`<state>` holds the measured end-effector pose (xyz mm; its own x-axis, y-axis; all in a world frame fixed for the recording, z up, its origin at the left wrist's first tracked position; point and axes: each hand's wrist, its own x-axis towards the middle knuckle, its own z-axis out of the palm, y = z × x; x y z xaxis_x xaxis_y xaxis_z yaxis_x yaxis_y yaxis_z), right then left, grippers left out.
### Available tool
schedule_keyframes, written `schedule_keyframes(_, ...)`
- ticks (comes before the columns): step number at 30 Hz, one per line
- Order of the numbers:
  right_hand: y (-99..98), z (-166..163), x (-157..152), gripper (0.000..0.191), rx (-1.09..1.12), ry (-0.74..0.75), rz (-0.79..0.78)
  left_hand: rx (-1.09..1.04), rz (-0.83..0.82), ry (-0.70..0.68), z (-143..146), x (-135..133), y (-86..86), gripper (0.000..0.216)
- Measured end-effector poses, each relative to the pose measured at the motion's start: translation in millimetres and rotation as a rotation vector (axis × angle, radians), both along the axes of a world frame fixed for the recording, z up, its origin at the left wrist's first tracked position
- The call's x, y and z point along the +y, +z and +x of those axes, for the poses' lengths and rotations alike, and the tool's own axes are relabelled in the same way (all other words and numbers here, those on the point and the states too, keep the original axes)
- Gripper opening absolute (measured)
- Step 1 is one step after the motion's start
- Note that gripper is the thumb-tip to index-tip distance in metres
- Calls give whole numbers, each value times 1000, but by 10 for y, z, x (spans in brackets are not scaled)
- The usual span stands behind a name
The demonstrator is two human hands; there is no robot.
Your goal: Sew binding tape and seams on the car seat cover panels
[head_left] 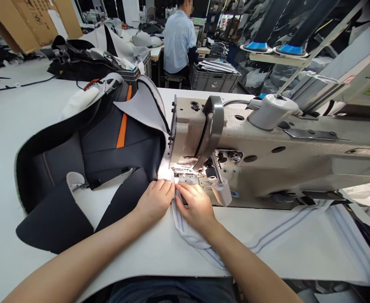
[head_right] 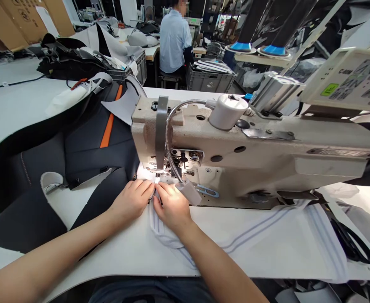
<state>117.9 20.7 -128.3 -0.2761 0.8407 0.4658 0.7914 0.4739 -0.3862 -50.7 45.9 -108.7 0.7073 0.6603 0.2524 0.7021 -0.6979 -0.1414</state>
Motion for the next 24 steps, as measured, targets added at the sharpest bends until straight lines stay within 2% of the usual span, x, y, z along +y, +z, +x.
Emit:
schedule_keyframes(6,-32,-3,44,37,-92,-1,-4,-68,-81,16,6,153,-33,19)
schedule_keyframes(24,-26,1,64,33,-130,-24,16,-74,-203,42,55,249,19,20)
